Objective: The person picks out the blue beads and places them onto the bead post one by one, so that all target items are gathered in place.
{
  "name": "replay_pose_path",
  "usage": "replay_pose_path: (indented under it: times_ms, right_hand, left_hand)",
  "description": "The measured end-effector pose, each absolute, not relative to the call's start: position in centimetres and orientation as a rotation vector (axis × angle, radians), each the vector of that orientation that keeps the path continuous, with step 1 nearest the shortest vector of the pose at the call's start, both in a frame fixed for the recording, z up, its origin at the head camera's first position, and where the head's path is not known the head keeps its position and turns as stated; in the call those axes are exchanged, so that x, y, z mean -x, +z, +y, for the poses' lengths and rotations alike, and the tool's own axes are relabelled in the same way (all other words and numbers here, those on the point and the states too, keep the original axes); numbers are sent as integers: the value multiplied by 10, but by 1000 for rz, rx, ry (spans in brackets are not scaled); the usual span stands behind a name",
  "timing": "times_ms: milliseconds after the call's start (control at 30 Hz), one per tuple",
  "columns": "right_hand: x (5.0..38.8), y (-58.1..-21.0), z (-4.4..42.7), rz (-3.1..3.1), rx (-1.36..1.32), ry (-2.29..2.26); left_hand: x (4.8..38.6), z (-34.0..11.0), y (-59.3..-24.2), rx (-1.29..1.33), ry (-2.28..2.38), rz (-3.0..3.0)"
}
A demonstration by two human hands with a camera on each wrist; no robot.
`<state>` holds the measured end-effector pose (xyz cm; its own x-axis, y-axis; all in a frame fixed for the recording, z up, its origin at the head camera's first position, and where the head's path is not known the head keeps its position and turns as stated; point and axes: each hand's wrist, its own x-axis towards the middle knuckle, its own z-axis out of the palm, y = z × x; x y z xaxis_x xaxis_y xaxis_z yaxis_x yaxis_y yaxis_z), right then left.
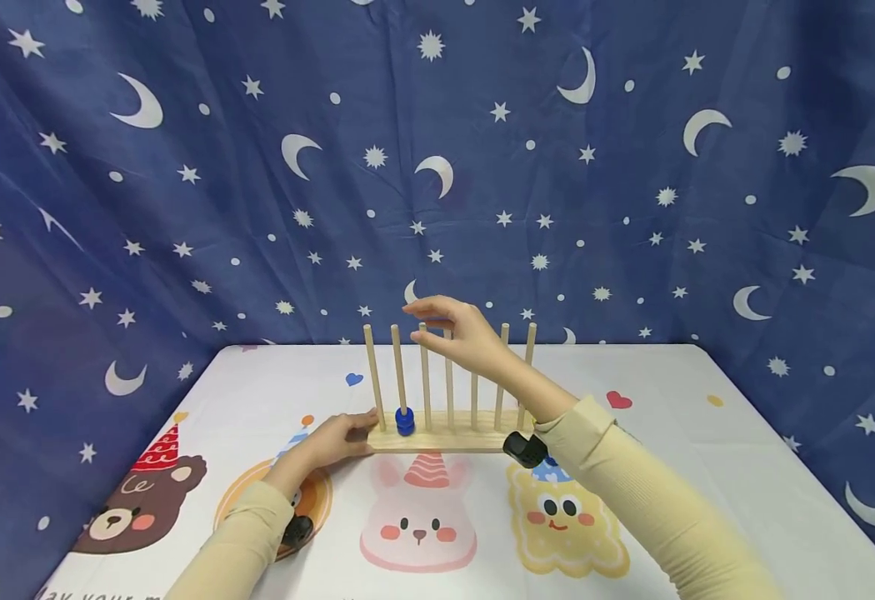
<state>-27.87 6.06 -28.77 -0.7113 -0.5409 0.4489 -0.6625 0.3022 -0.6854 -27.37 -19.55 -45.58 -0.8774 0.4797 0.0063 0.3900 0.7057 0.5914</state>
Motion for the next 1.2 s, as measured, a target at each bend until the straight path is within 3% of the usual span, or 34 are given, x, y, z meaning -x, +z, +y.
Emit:
replay_pose_path:
  times_ms: [1200]
  right_hand:
    - [243, -299, 149, -2263, -1223, 1174]
  left_hand:
    - [275, -196, -454, -711, 904, 2767]
